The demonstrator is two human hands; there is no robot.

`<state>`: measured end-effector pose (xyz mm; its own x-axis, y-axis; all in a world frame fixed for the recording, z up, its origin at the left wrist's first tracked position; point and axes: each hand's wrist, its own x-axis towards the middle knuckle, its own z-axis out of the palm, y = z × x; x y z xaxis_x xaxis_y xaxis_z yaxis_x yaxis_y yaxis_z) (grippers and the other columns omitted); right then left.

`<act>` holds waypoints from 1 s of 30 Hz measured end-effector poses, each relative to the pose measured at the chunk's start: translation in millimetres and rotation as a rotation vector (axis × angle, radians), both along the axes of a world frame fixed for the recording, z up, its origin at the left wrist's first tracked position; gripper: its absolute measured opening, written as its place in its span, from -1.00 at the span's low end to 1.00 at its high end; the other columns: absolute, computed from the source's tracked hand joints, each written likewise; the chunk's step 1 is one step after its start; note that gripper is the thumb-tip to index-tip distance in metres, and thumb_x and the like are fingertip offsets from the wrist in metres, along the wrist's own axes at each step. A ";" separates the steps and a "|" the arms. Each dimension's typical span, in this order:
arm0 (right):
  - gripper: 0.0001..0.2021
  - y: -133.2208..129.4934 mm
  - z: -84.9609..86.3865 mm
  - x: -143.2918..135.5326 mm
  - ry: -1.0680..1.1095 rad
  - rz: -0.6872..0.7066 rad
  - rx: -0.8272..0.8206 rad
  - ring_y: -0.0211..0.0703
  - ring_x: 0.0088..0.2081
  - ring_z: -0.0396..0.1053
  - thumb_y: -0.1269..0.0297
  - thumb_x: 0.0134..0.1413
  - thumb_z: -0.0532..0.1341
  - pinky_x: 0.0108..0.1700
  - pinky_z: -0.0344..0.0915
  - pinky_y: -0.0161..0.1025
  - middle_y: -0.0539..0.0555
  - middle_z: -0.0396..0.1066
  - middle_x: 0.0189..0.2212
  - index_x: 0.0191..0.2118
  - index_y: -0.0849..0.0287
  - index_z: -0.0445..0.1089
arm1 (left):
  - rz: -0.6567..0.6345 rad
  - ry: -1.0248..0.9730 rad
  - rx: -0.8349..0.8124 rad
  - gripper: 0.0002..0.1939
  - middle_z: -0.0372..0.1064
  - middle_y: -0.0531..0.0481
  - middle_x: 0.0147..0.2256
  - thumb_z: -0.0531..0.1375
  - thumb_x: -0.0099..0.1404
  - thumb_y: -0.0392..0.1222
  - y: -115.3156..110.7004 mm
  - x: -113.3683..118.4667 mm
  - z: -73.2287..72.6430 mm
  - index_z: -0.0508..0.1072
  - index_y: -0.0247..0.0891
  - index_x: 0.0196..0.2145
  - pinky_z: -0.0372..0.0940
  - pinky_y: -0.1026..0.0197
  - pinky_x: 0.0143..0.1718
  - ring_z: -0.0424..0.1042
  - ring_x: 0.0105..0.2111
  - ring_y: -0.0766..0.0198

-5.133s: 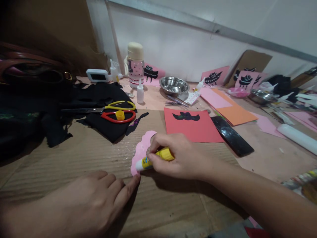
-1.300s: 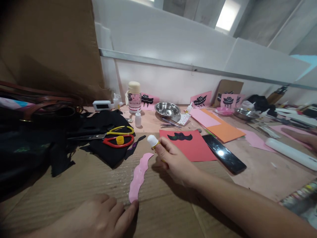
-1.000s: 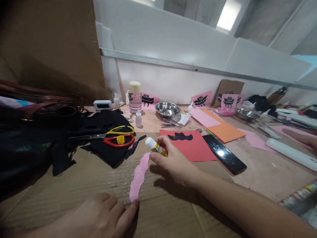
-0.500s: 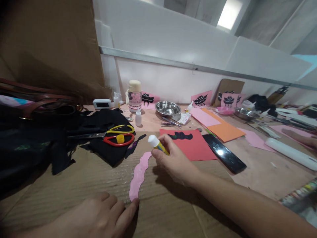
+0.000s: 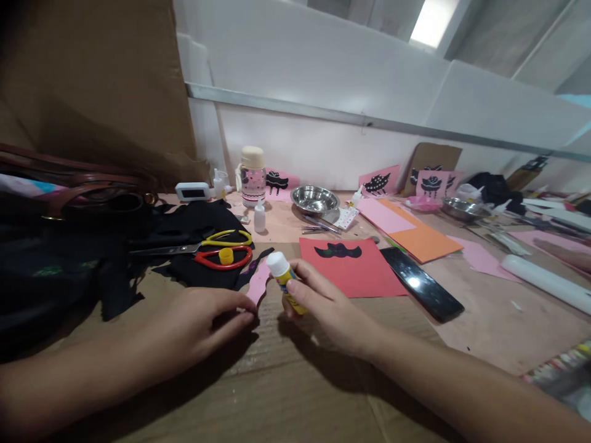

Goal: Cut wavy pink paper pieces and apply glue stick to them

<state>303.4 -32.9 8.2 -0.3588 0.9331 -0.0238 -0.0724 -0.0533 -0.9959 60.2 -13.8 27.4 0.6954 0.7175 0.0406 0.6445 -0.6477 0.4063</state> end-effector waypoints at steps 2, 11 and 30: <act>-0.63 -2.4 0.3 -0.1 -0.046 0.027 0.000 -0.18 -0.39 0.22 -0.11 0.33 0.29 -0.38 0.14 -0.25 -0.03 0.31 -0.38 0.04 0.04 0.40 | 0.000 -0.051 -0.039 -0.73 0.63 -0.01 -0.29 0.11 0.49 -0.20 4.6 -1.8 -5.5 0.62 -0.23 -0.24 0.31 0.30 -0.34 0.57 -0.35 0.23; -0.66 1.2 3.4 -4.3 -0.199 0.064 0.073 -0.19 -0.38 0.27 -0.06 0.41 0.19 -0.36 0.20 -0.27 -0.06 0.29 -0.40 0.03 0.11 0.29 | -0.027 -0.109 -0.044 -0.84 0.61 -0.04 -0.27 0.26 0.37 -0.12 6.6 -2.1 -18.6 0.61 -0.22 -0.22 0.31 0.23 -0.32 0.55 -0.32 0.15; -0.81 -2.3 10.2 -5.4 -0.849 0.173 0.537 0.11 -0.19 0.45 0.27 0.31 0.05 -0.16 0.37 0.04 0.21 0.42 -0.17 -0.03 0.17 0.27 | -0.226 -0.065 0.188 -0.73 0.58 -0.10 -0.22 0.12 0.45 -0.28 -6.0 -3.2 -28.5 0.61 -0.20 -0.06 0.44 0.13 -0.20 0.57 -0.29 0.11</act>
